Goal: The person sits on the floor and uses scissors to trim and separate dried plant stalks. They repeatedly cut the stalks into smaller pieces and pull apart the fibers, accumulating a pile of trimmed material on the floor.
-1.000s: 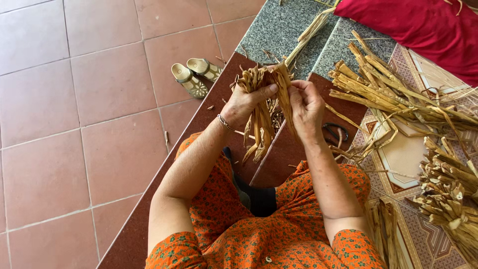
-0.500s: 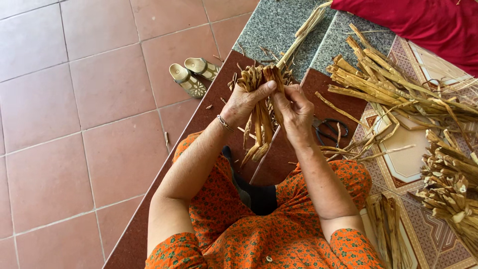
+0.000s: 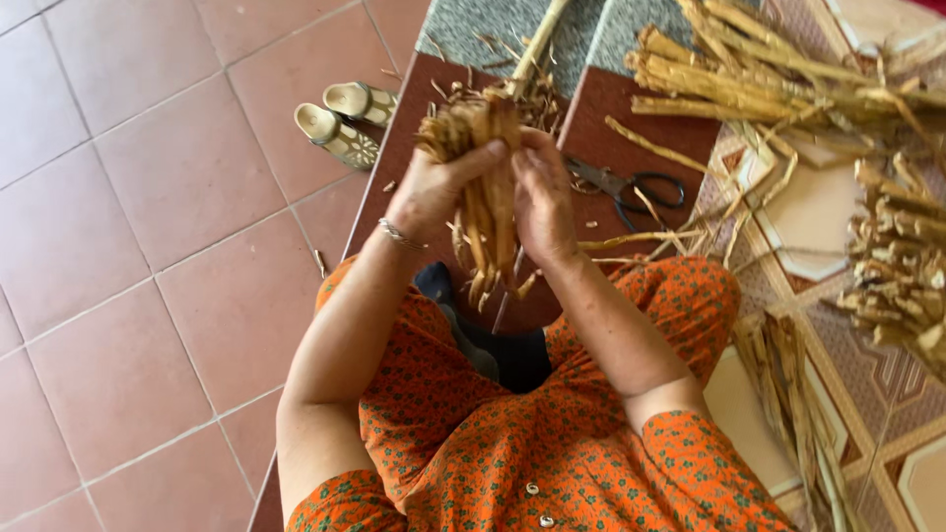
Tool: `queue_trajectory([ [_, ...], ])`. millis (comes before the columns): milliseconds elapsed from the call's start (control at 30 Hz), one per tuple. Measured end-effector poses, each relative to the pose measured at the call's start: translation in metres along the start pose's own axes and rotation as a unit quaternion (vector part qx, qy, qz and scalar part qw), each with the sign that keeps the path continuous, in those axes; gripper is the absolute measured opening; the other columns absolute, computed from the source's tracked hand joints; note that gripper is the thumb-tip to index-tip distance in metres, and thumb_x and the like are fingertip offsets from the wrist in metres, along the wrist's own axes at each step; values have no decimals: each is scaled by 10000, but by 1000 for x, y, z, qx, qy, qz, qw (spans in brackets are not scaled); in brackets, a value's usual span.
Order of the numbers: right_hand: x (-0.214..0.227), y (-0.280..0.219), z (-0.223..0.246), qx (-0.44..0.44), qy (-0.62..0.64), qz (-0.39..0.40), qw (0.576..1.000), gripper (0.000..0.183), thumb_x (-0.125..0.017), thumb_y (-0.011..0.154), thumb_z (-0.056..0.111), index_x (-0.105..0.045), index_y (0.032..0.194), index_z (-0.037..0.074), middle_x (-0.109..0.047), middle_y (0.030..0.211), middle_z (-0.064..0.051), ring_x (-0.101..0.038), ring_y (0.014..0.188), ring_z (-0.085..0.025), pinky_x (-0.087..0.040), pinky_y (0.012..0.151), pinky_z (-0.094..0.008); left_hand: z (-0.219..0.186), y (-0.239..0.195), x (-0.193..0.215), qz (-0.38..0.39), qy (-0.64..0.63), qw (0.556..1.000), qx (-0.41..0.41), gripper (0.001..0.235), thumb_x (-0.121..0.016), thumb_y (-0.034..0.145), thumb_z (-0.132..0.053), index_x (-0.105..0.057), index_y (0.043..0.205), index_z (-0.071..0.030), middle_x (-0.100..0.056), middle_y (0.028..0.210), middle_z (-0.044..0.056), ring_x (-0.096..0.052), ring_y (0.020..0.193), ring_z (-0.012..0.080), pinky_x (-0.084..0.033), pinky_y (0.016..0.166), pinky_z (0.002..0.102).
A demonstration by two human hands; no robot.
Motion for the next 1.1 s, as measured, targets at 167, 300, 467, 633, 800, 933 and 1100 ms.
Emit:
queue_trajectory([
  [167, 94, 16, -2, 20, -368, 40, 929, 244, -580, 1047, 232, -726, 1190, 98, -755, 1145, -53, -696, 1028, -146, -552, 943, -347, -31, -24, 38, -58, -10, 997, -49, 296, -744, 991, -184, -642, 1232, -44, -730, 1165, 117, -730, 1058, 247, -641, 953, 421],
  [300, 207, 25, 15, 117, -648, 24, 752, 180, -761, 942, 68, -743, 1121, 68, -756, 976, -115, -720, 812, -178, -610, 711, -335, -65, -47, 107, -117, -90, 979, -141, 293, -710, 1063, -167, -592, 1309, -60, -718, 1142, 135, -732, 1018, 287, -625, 944, 481],
  [467, 322, -2, -8, -151, -785, -28, 601, 396, -854, 734, 31, -711, 1099, 84, -603, 1152, -188, -554, 1091, -348, -492, 938, -476, -74, -88, 199, -197, -198, 936, -213, 210, -658, 1145, -156, -587, 1270, -2, -649, 958, 148, -642, 809, 247, -538, 756, 401],
  [633, 338, -10, -23, -217, -830, 13, 513, 617, -758, 705, -106, -588, 1258, 108, -564, 1231, -191, -535, 1167, -353, -478, 1010, -469, -69, -100, 251, -405, 105, 849, -322, 160, -753, 1146, -147, -674, 1181, -12, -659, 897, 138, -591, 712, 201, -483, 641, 330],
  [800, 340, -13, -14, -198, -808, 10, 555, 556, -765, 719, -51, -544, 1221, 39, -649, 1124, -222, -633, 1063, -371, -514, 945, -474, -31, -47, 224, -299, -181, 903, -249, 200, -633, 952, -271, -670, 1016, -84, -729, 922, 104, -737, 728, 226, -625, 639, 343],
  [933, 333, -21, -2, -116, -737, -6, 666, 588, -825, 751, 47, -541, 1265, 14, -657, 989, -207, -666, 878, -359, -552, 784, -457, -33, -29, 156, -269, 184, 923, -206, 217, -786, 884, 24, -679, 1048, -69, -715, 1003, 54, -710, 876, 117, -652, 766, 292],
  [1100, 287, -25, 1, -165, -554, -85, 812, 718, -899, 776, 316, -598, 1377, 65, -639, 888, -52, -605, 728, -172, -509, 596, -344, -23, 10, 110, -223, -27, 970, -97, 113, -768, 932, -51, -700, 1021, -30, -734, 903, 77, -713, 708, 150, -636, 636, 323],
])
Point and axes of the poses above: each hand's wrist, its own y-axis towards the middle knuckle, its own x-axis out of the back of the hand, z = x × y, the point moved 6 cm from there along y, towards the middle knuckle
